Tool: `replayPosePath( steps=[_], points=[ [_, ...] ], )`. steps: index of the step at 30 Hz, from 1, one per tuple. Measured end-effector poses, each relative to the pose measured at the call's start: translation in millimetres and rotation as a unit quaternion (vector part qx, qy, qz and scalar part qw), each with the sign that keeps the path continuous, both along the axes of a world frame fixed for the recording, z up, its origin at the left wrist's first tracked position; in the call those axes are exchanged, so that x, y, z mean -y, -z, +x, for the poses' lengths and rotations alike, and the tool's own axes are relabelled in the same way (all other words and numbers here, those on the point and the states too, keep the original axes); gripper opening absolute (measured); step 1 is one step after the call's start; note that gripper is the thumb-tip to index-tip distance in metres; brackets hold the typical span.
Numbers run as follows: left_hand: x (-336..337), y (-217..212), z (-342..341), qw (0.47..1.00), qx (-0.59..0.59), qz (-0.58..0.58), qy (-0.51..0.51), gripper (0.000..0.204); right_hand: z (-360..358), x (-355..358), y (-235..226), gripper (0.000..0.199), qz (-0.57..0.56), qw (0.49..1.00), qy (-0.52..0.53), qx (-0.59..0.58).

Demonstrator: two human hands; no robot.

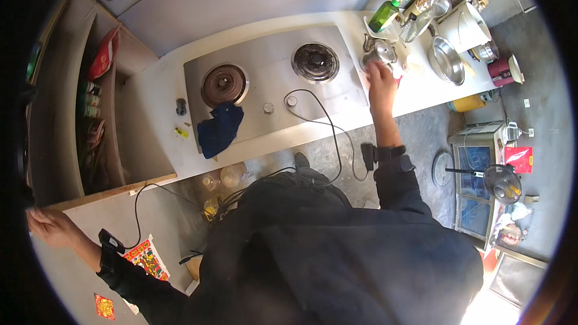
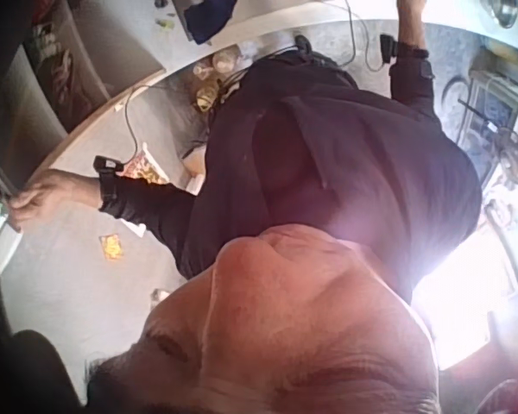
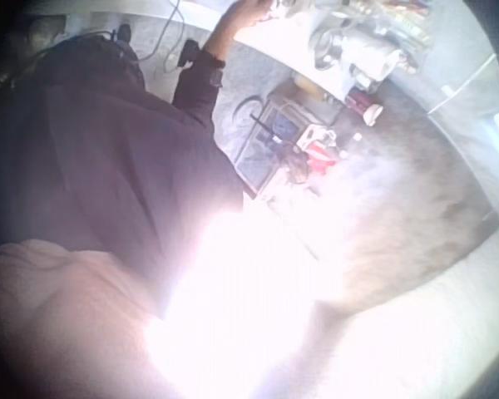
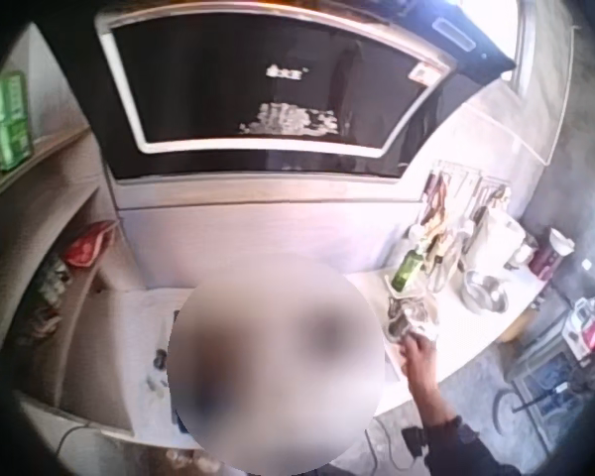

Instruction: The person wipes a wooden spice rack and its contents with a blue cloth. They remove several bottles and packets, wipe them individually, and place them back on the shelf. The person also wipes the interior surfaces of the shelf and the countertop below.

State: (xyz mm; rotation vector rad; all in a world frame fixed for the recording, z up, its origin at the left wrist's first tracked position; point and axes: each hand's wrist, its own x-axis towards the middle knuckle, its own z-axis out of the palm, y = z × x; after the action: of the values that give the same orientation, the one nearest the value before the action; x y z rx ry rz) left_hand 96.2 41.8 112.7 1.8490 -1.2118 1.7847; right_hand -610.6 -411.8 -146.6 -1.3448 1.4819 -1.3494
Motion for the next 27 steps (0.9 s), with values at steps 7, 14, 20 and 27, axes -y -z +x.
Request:
replayPosePath(
  steps=[7, 14, 20, 27],
  points=[
    [6, 18, -29, 0.989, -0.116, -0.033, -0.089, 0.038, 206, -52, -235, 0.035, -0.278, 0.898, -0.263, 0.219],
    [20, -2, -64, 0.991, -0.119, -0.009, -0.060, 0.031, 338, -147, -310, 0.026, -0.420, 0.756, -0.414, 0.285],
    [37, -7, -81, 0.995, -0.096, -0.039, 0.005, 0.024, 409, -124, -89, 0.036, -0.153, 0.826, -0.499, -0.214],
    [38, -9, -89, 0.990, -0.125, -0.057, 0.023, 0.022, 457, -107, 106, 0.042, -0.158, 0.735, -0.544, -0.373]
  ],
)
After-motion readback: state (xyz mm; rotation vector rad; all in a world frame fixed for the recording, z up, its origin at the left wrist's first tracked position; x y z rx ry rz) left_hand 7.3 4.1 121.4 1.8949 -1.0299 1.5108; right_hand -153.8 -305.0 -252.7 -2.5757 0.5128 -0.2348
